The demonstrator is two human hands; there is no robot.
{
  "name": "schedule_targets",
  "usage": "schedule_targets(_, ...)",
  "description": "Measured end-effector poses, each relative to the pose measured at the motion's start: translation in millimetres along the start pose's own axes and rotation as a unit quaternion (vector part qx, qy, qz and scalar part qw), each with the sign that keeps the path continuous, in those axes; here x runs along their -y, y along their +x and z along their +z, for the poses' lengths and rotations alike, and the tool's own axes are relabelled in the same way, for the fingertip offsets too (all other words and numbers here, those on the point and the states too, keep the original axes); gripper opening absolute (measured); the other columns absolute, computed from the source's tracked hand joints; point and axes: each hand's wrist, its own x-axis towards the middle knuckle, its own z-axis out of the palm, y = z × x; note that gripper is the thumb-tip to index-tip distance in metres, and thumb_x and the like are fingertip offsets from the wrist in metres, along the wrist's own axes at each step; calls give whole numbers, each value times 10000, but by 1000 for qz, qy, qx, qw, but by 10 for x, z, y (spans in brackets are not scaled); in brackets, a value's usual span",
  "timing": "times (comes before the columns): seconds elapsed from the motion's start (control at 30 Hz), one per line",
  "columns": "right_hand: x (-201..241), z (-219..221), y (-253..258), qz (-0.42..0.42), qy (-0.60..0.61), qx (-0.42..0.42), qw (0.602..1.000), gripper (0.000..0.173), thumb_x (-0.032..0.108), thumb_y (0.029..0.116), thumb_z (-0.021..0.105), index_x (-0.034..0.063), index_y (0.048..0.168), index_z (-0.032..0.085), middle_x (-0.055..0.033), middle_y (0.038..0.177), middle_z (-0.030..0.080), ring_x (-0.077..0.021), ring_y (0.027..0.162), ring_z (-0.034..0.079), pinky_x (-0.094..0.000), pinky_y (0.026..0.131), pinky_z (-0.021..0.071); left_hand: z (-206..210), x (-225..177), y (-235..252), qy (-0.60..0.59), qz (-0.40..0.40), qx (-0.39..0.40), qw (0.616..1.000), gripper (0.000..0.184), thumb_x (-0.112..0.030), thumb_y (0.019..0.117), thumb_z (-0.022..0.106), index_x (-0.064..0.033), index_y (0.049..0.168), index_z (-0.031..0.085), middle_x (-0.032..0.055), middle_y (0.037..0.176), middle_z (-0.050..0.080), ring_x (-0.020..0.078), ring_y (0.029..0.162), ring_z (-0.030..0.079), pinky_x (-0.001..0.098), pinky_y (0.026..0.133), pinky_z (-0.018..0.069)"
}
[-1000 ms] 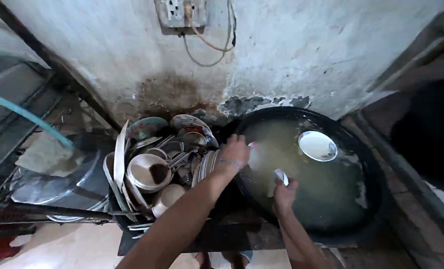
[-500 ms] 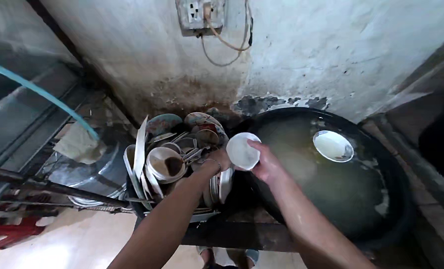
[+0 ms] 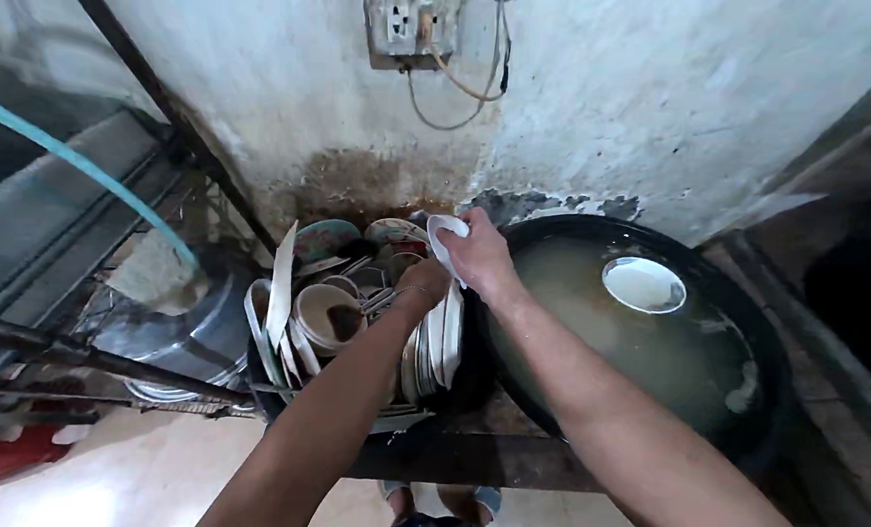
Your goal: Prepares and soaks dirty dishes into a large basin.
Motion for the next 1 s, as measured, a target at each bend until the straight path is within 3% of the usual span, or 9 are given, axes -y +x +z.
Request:
schedule_targets(0.07,-70,-35,-18,-10,23,-16,1000,497,380,983,663,109,1382,545,-204,1261,625,-365,1115,642,-595,900,534,-66,-14,-36,-5,-22,16,1000,375,-263,1070,507,62,1149,677,292,1209,666,448,1169,641,659,967,496)
schedule_targets(0.17,-372,-202,-29,-11,84,-60,995,457,298,983,640,102,1385,544,-178,1189,668,-317,1065,671,-570,888,552,-241,-58,-105,-49,-59,7,997,403,-247,1075,477,100,1218,622,329,1239,633,467,1175,630,664,976,488)
schedule_targets(0.37,-1935,-570,-93,125,103,-191,968,460,252,1015,605,61,1419,493,-251,1232,631,-404,1054,648,-639,838,533,-865,-115,-380,-58,-79,-143,985,420,-239,1100,432,8,1435,488,302,1342,593,461,1242,602,632,1012,490)
schedule_targets(0.5,-2605,-531,-156,175,29,-247,953,395,203,1034,580,52,1399,563,-277,1259,647,-470,1153,628,-693,944,485,-1245,34,-252,-154,-55,-193,968,580,-348,933,771,-30,1377,576,250,1288,640,412,1200,625,624,1023,484)
schedule_targets(0.6,-2757,-339,-145,252,118,-217,936,395,189,1050,530,60,1423,551,-276,1286,628,-430,1152,632,-639,931,518,-1241,172,-129,-193,-57,-137,970,545,-224,866,839,-12,1320,625,232,1233,674,362,1120,676,577,990,532)
schedule_targets(0.67,-2635,-265,-128,310,302,-155,888,422,240,1086,453,75,1475,453,-249,1311,583,-378,1076,650,-562,825,579,-1242,219,-145,-215,-62,-135,965,415,-181,896,793,-20,1253,656,215,1168,696,333,1044,700,548,930,564)
schedule_targets(0.77,-2126,-284,-114,307,472,-52,825,431,289,1080,429,122,1477,408,-226,1309,583,-380,1037,667,-535,778,600,-1354,192,-264,-161,-37,-123,979,403,-174,968,711,-60,1345,622,228,1264,657,366,1148,656,593,986,515)
schedule_targets(0.9,-1045,-374,-11,235,463,73,851,409,284,1062,445,83,1415,489,-215,1214,661,-355,995,703,-485,765,615,-1499,102,-412,63,50,-56,995,488,-151,1021,630,-73,1490,519,235,1433,568,417,1329,547,631,1088,429)
schedule_targets(1.0,-247,-382,38,174,437,122,874,391,285,1061,444,97,1399,507,-184,1201,673,-331,989,709,-485,756,620,-1454,198,-287,217,105,-5,971,343,-125,1005,636,4,1323,640,270,1322,624,458,1268,577,654,1055,446)
